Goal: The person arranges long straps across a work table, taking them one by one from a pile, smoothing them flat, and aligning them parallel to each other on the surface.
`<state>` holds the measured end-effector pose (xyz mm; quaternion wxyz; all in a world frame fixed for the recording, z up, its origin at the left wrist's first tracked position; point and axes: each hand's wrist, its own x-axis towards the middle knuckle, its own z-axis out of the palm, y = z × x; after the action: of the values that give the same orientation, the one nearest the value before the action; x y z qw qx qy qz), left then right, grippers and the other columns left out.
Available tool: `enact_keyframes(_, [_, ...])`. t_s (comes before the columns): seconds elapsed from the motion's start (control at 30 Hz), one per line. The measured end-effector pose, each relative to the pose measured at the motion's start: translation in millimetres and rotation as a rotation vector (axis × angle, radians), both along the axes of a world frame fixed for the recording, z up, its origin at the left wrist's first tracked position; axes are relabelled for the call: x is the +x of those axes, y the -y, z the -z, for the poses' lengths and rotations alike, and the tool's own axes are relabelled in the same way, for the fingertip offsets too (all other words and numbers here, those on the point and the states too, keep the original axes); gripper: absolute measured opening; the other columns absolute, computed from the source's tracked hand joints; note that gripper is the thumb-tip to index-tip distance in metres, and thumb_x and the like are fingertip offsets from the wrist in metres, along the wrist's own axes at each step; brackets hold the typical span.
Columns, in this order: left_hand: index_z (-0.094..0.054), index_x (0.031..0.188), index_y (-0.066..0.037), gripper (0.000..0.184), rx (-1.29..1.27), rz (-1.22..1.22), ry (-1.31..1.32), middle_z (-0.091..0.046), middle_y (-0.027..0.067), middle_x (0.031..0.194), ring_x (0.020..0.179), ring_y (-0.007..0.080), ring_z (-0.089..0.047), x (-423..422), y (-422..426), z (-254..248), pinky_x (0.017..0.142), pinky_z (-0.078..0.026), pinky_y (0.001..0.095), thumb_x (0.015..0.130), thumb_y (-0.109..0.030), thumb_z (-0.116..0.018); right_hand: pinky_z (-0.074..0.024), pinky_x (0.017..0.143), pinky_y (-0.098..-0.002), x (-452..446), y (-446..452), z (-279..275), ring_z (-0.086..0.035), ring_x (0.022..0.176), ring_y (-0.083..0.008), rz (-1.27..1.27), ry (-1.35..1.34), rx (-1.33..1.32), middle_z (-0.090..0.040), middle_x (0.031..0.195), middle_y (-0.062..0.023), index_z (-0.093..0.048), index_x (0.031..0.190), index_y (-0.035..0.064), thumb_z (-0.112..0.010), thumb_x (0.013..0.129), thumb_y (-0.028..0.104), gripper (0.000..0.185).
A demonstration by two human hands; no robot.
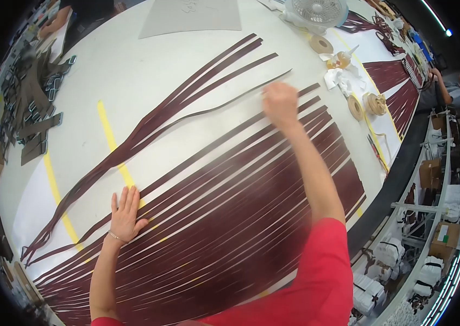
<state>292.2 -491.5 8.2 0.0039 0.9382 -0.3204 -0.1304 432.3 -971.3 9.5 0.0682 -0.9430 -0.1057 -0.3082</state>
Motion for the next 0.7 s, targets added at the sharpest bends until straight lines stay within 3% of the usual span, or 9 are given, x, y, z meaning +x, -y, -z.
enact_keyframes(0.07, [-0.025,0.137,0.003,0.082,-0.002,-0.013,0.013,-0.026,0.0163,0.143,0.135,0.0329,-0.017,-0.4,0.3,0.4,0.108,-0.004,0.0517,0.082,-0.057,-0.041,-0.0430,0.074,-0.0386,-18.0,-68.4,2.3,-0.058,0.080,-0.0270,-0.367,-0.320,0.274,-0.060,0.085,-0.0099,-0.060,0.082,0.0062,-0.064,0.067,0.011,0.016])
enact_keyframes(0.13, [-0.026,0.137,0.002,0.082,0.009,-0.012,0.017,-0.026,0.0153,0.144,0.135,0.0321,-0.017,-0.8,0.5,1.7,0.108,-0.004,0.0519,0.082,-0.057,-0.042,-0.0441,0.076,-0.0390,-35.7,-143.1,0.1,-0.057,0.085,-0.0269,-0.668,-0.513,0.271,-0.059,0.090,-0.0094,-0.059,0.089,0.0077,-0.067,0.072,0.026,0.026])
enact_keyframes(0.2, [-0.026,0.137,0.002,0.082,0.034,-0.012,0.017,-0.025,0.0158,0.144,0.135,0.0324,-0.016,-0.2,-0.4,3.4,0.108,-0.004,0.0519,0.082,-0.057,-0.042,-0.0433,0.077,-0.0398,-42.2,-201.1,-0.2,-0.057,0.087,-0.0262,-0.759,-0.671,0.150,-0.059,0.091,-0.0094,-0.059,0.094,0.0086,-0.067,0.072,0.035,0.035])
enact_keyframes(0.37, [-0.025,0.137,0.003,0.082,0.019,-0.006,0.010,-0.024,0.0163,0.144,0.136,0.0330,-0.015,-0.6,-1.3,3.8,0.108,-0.003,0.0518,0.082,-0.056,-0.042,-0.0452,0.075,-0.0392,-48.2,-275.2,-0.4,-0.062,0.079,-0.0287,-0.722,-1.009,-0.060,-0.063,0.077,-0.0120,-0.061,0.090,0.0058,-0.065,0.072,0.028,0.029])
enact_keyframes(0.5, [-0.025,0.137,0.002,0.082,0.026,-0.005,0.018,-0.024,0.0159,0.144,0.136,0.0326,-0.016,-0.4,-1.5,5.3,0.108,-0.003,0.0519,0.083,-0.058,-0.039,-0.0482,0.067,-0.0413,-40.4,-262.8,-12.9,-0.063,0.075,-0.0319,-0.719,-1.088,-0.076,-0.064,0.074,-0.0154,-0.064,0.078,0.0029,-0.061,0.073,0.025,0.023])
enact_keyframes(0.63, [-0.025,0.138,0.001,0.083,0.009,0.004,0.054,-0.026,0.0145,0.144,0.135,0.0319,-0.017,-1.2,-3.5,8.2,0.107,-0.003,0.0518,0.083,-0.060,-0.038,-0.0475,0.066,-0.0423,-14.1,-166.1,-5.7,-0.060,0.071,-0.0336,-0.697,-1.138,0.002,-0.063,0.074,-0.0149,-0.064,0.077,0.0047,-0.058,0.075,0.027,0.023])
enact_keyframes(0.7, [-0.025,0.138,0.001,0.083,0.000,0.005,0.059,-0.026,0.0146,0.144,0.135,0.0320,-0.017,-1.1,-3.4,7.6,0.107,-0.004,0.0518,0.082,-0.059,-0.040,-0.0455,0.060,-0.0354,0.0,-99.5,-21.5,-0.057,0.061,-0.0232,-0.587,-1.186,0.212,-0.060,0.065,-0.0104,-0.061,0.075,0.0025,-0.057,0.076,0.022,0.020])
